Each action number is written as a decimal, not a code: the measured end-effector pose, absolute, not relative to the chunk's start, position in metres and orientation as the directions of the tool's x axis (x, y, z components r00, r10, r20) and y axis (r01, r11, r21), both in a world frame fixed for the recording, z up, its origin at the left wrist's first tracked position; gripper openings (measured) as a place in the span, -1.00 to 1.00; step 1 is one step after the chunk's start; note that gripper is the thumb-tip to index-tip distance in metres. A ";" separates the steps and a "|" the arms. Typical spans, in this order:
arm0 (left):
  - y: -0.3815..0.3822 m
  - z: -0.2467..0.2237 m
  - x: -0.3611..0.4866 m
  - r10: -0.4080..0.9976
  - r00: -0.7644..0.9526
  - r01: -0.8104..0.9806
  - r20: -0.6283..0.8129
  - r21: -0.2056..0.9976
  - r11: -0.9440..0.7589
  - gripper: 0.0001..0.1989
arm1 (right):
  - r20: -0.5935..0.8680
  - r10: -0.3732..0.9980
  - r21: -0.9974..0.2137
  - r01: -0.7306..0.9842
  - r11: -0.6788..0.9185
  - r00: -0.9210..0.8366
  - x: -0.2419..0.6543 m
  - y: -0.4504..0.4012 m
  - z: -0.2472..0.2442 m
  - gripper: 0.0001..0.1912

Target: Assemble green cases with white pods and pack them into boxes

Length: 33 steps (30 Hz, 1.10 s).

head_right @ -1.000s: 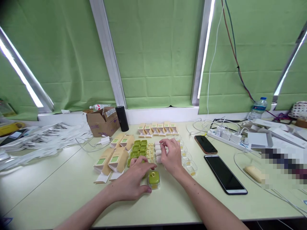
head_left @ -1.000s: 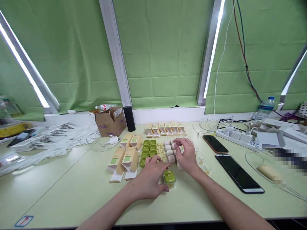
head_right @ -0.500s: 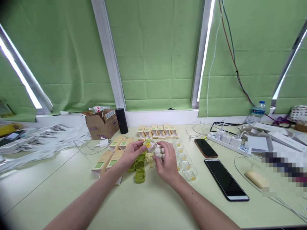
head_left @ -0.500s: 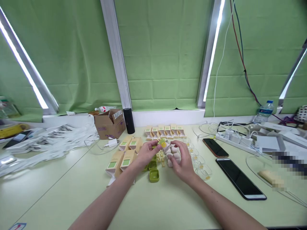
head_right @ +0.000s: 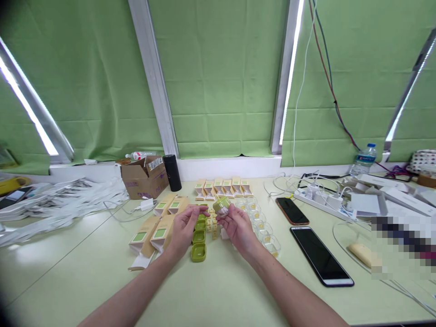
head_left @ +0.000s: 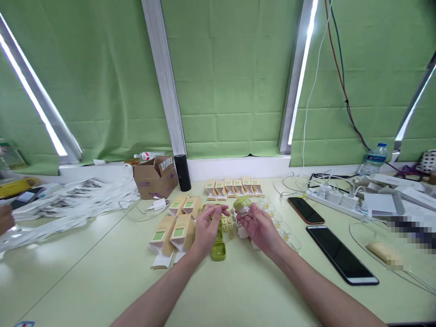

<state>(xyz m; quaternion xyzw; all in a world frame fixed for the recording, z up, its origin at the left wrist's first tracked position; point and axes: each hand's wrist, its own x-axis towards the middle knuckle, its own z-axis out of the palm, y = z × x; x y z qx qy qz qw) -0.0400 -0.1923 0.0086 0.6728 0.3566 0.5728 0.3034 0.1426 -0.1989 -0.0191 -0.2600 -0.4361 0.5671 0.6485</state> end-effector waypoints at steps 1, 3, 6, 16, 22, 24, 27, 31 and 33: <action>-0.193 0.009 -0.041 0.822 0.074 0.131 0.565 0.812 -0.569 -0.51 | 0.237 0.968 -0.809 -0.567 0.152 -0.078 0.144 -0.198 -0.019 -0.47; -0.194 0.008 -0.041 0.820 0.054 0.128 0.570 0.810 -0.572 -0.52 | 0.193 0.972 -0.789 -0.610 0.071 -0.136 0.145 -0.197 -0.018 -0.43; -0.193 0.005 -0.042 0.824 0.046 0.129 0.565 0.815 -0.566 -0.54 | 0.189 0.969 -0.807 -0.587 0.061 -0.158 0.146 -0.199 -0.017 -0.37; -0.191 -0.003 -0.041 0.825 0.023 0.193 0.565 0.807 -0.558 -0.67 | 0.348 0.931 -0.859 -0.436 0.268 -0.113 0.136 -0.212 -0.014 -0.40; -0.195 -0.001 -0.037 0.846 -0.051 0.097 0.531 0.845 -0.525 -0.78 | 0.508 0.856 -0.848 -0.231 0.477 -0.098 0.133 -0.218 -0.013 -0.60; -0.195 0.000 -0.036 0.866 -0.056 -0.005 0.497 0.867 -0.498 -0.78 | 0.511 0.855 -0.849 -0.205 0.487 -0.086 0.133 -0.219 -0.014 -0.61; -0.197 0.001 -0.034 0.881 -0.017 -0.121 0.474 0.873 -0.472 -0.79 | 0.496 0.866 -0.857 -0.193 0.478 -0.058 0.133 -0.220 -0.017 -0.47; -0.199 0.002 -0.034 0.868 0.035 -0.132 0.496 0.863 -0.488 -0.82 | 0.482 0.874 -0.872 -0.127 0.473 -0.060 0.134 -0.220 -0.020 -0.35; -0.200 0.001 -0.035 0.857 0.026 -0.098 0.515 0.854 -0.510 -0.82 | 0.487 0.870 -0.873 -0.062 0.484 -0.071 0.135 -0.221 -0.020 -0.35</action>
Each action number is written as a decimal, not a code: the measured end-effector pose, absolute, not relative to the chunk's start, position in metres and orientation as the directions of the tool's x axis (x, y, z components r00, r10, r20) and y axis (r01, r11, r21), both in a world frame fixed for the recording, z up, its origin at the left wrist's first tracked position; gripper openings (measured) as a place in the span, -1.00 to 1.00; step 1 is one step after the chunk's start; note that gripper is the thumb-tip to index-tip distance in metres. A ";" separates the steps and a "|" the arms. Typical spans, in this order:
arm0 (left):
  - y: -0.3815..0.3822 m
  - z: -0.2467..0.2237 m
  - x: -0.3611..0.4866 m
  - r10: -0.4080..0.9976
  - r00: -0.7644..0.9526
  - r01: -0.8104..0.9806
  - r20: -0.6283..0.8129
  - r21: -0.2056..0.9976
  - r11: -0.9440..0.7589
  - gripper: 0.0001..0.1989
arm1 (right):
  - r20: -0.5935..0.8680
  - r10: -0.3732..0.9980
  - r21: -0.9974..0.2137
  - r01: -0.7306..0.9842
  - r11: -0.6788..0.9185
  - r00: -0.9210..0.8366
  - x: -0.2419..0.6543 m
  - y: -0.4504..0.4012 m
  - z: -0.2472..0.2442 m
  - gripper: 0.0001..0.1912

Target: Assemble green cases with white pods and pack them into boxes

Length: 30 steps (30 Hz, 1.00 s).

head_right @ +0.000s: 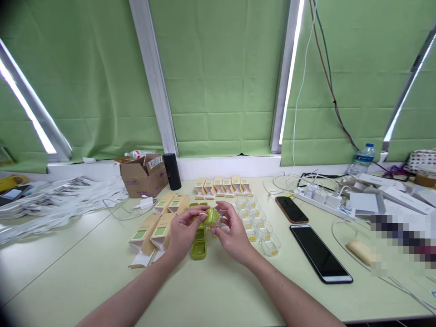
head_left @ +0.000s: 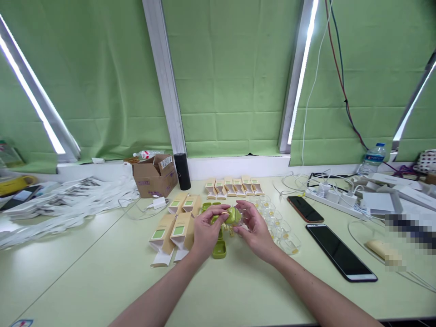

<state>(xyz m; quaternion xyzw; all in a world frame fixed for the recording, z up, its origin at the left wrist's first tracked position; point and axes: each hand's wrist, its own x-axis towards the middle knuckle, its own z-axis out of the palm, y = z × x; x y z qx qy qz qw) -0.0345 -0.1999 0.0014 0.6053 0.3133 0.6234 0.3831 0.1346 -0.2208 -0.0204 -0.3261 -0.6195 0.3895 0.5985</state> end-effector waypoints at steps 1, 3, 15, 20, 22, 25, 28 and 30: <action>-0.200 0.001 -0.035 0.853 0.017 -0.082 0.522 0.851 -0.519 -0.82 | 0.492 0.867 -0.871 -0.024 0.492 -0.077 0.135 -0.221 -0.020 -0.35; -0.200 0.001 -0.035 0.847 0.003 -0.064 0.532 0.845 -0.531 -0.80 | 0.511 0.856 -0.856 0.051 0.515 -0.077 0.136 -0.221 -0.020 -0.35; -0.169 -0.006 -0.051 0.904 -0.268 -0.262 0.332 0.878 -0.400 -0.52 | 0.542 0.840 -0.839 -0.047 0.542 0.011 0.140 -0.215 -0.020 -0.50; -0.162 -0.013 -0.053 0.959 -0.201 -0.425 0.202 0.864 -0.271 -0.60 | 0.562 0.827 -0.827 -0.029 0.562 0.008 0.140 -0.218 -0.020 -0.56; -0.163 -0.013 -0.053 0.969 -0.177 -0.476 0.175 0.846 -0.239 -0.65 | 0.608 0.794 -0.794 0.009 0.608 0.017 0.143 -0.219 -0.016 -0.55; -0.164 -0.012 -0.052 0.975 -0.158 -0.512 0.155 0.832 -0.215 -0.67 | 0.640 0.768 -0.763 0.140 0.632 0.025 0.153 -0.222 -0.002 -0.55; -0.166 -0.010 -0.052 0.976 -0.136 -0.494 0.172 0.842 -0.217 -0.66 | 0.694 0.718 -0.704 0.254 0.663 0.051 0.172 -0.232 0.017 -0.52; -0.166 -0.010 -0.051 0.974 -0.131 -0.484 0.186 0.846 -0.226 -0.64 | 0.731 0.681 -0.660 0.279 0.698 0.026 0.190 -0.241 0.025 -0.61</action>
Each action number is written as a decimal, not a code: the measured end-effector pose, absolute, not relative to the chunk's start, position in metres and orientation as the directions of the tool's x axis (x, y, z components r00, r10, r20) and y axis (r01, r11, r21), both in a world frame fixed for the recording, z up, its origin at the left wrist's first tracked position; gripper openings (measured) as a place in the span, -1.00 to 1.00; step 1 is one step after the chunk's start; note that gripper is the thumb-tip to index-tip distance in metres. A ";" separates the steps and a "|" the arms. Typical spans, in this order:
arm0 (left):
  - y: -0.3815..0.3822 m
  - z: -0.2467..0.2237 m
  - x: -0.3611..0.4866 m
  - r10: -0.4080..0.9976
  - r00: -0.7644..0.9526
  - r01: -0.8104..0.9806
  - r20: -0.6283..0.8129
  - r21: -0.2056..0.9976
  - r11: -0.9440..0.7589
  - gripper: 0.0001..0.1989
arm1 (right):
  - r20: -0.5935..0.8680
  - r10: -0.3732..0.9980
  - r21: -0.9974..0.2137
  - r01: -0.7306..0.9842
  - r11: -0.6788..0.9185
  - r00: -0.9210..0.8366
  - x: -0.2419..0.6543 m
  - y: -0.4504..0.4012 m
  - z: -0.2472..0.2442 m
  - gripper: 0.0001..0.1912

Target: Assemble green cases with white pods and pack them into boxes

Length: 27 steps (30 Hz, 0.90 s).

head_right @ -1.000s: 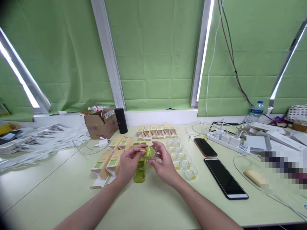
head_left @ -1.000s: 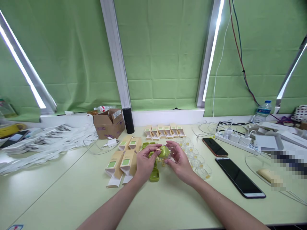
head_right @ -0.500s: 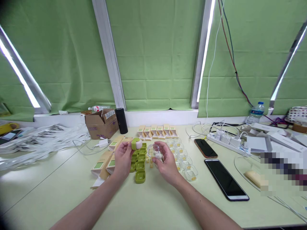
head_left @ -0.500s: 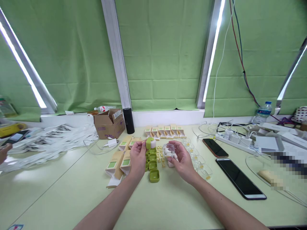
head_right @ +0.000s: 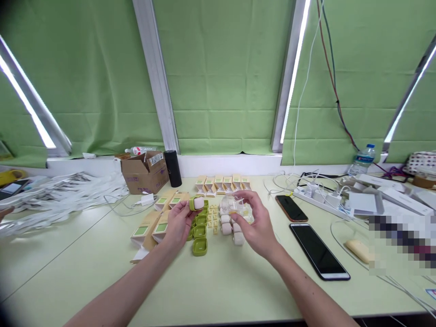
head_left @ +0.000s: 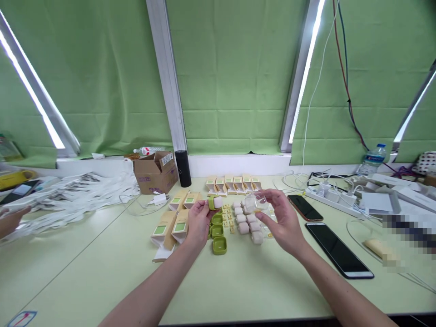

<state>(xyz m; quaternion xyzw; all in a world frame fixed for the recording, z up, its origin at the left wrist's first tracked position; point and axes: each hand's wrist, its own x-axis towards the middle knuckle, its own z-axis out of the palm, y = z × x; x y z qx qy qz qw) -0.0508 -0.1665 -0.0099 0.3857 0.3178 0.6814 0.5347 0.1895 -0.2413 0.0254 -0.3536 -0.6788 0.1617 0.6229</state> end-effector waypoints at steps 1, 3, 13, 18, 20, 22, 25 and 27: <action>-0.167 -0.010 -0.050 0.973 -0.130 -0.485 0.189 0.844 -0.229 -0.63 | 0.733 0.680 -0.640 0.329 0.694 -0.010 0.199 -0.247 0.027 -0.73; -0.167 -0.010 -0.050 0.973 -0.130 -0.494 0.190 0.839 -0.229 -0.63 | 0.716 0.692 -0.566 0.498 0.656 -0.098 0.217 -0.260 0.023 -0.95; -0.173 -0.005 -0.047 0.981 -0.122 -0.520 0.152 0.832 -0.194 -0.62 | 0.633 0.715 -0.154 0.856 0.493 -0.297 0.250 -0.302 -0.031 -0.79; -0.172 -0.006 -0.047 0.980 -0.121 -0.524 0.155 0.829 -0.196 -0.59 | 0.581 0.756 -0.112 0.891 0.441 -0.301 0.250 -0.299 -0.042 -0.77; -0.171 -0.006 -0.048 0.980 -0.117 -0.527 0.162 0.826 -0.200 -0.60 | 0.562 0.771 -0.122 0.891 0.436 -0.300 0.252 -0.297 -0.044 -0.76; -0.171 -0.006 -0.047 0.981 -0.112 -0.532 0.161 0.824 -0.196 -0.61 | 0.552 0.781 -0.150 0.886 0.440 -0.294 0.256 -0.296 -0.041 -0.72; -0.172 -0.006 -0.046 0.986 -0.090 -0.553 0.143 0.816 -0.169 -0.64 | 0.585 0.763 -0.212 0.856 0.471 -0.275 0.256 -0.292 -0.025 -0.64; -0.173 -0.006 -0.044 0.990 -0.062 -0.574 0.126 0.807 -0.138 -0.66 | 0.630 0.730 -0.257 0.817 0.516 -0.264 0.248 -0.287 -0.008 -0.65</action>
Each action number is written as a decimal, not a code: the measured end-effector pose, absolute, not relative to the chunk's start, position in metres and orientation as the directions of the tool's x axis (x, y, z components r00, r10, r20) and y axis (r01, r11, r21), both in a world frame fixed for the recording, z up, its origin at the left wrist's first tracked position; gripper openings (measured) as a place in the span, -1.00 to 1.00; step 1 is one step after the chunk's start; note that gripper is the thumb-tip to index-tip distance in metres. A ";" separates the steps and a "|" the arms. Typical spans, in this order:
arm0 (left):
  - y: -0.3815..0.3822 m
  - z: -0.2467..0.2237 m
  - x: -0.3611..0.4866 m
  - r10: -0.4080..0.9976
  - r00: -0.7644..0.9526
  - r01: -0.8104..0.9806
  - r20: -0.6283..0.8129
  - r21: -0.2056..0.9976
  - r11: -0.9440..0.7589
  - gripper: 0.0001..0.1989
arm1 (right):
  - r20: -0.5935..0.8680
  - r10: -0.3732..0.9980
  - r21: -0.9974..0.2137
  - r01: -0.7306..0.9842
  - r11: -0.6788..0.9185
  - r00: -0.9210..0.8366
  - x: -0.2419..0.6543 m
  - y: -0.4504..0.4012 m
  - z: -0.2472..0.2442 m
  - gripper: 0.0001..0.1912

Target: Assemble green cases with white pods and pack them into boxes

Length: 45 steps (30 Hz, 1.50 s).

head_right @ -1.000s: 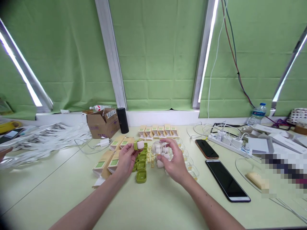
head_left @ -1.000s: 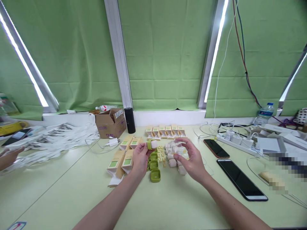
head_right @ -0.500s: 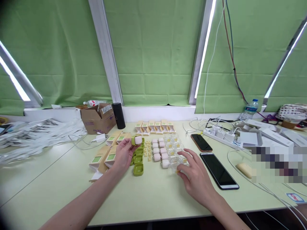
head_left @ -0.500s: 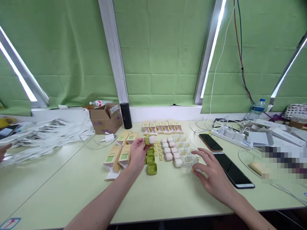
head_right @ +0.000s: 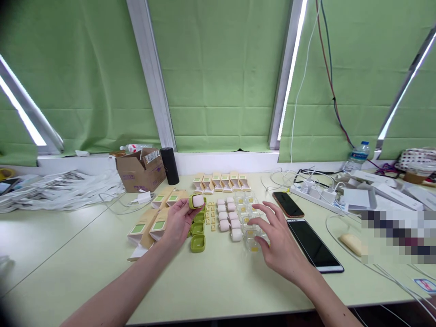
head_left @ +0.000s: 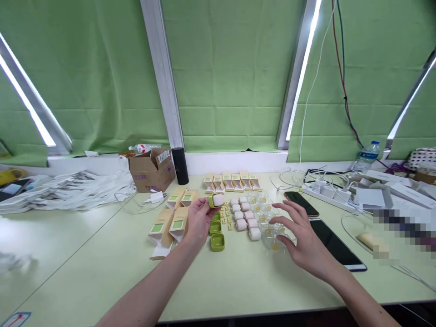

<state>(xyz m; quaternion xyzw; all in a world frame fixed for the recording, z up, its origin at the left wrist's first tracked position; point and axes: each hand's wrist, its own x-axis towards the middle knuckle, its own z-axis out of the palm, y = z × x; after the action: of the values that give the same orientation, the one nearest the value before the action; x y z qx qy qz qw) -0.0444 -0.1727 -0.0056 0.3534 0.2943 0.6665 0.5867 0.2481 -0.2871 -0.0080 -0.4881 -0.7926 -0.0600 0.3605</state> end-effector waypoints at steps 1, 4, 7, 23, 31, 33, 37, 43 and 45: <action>-0.173 -0.005 -0.044 0.992 -0.045 -0.585 0.117 0.802 -0.121 -0.67 | 0.654 0.708 -0.277 0.787 0.551 -0.265 0.240 -0.283 0.000 -0.65; -0.177 -0.003 -0.042 0.995 0.010 -0.601 0.099 0.796 -0.073 -0.70 | 0.711 0.642 -0.336 0.662 0.670 -0.288 0.205 -0.265 0.019 -0.53; -0.180 -0.001 -0.042 0.994 0.079 -0.589 0.076 0.808 -0.015 -0.71 | 0.744 0.617 -0.412 0.550 0.726 -0.257 0.164 -0.240 0.023 -0.38; -0.191 -0.001 -0.036 0.950 0.167 -0.242 0.265 0.945 -0.221 -0.63 | 0.588 0.808 -0.807 0.077 0.585 0.027 0.129 -0.213 -0.015 -0.56; -0.195 0.004 -0.051 0.569 0.225 0.297 0.791 0.501 -0.813 -0.58 | 0.604 0.797 -0.795 0.094 0.600 0.019 0.130 -0.209 -0.023 -0.60; -0.197 0.004 -0.051 0.485 0.294 0.335 0.823 0.387 -0.859 -0.57 | 0.613 0.790 -0.790 0.029 0.613 0.003 0.129 -0.208 -0.023 -0.60; -0.196 -0.001 -0.051 0.419 0.355 0.362 0.835 0.291 -0.886 -0.54 | 0.613 0.790 -0.789 -0.064 0.612 -0.007 0.127 -0.207 -0.023 -0.61; -0.196 -0.006 -0.049 0.430 0.381 0.320 0.819 0.319 -0.892 -0.58 | 0.557 0.829 -0.815 -0.223 0.535 -0.047 0.126 -0.208 -0.022 -0.51; -0.195 -0.007 -0.049 0.422 0.364 0.336 0.830 0.305 -0.891 -0.61 | 0.545 0.838 -0.816 -0.244 0.523 -0.026 0.126 -0.208 -0.022 -0.44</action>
<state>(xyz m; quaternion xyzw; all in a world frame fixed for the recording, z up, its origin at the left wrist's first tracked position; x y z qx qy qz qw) -0.0490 -0.1954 -0.0066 0.8248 0.2295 0.5150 0.0418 0.1256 -0.2083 -0.0216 -0.2547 -0.5829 0.4165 0.6496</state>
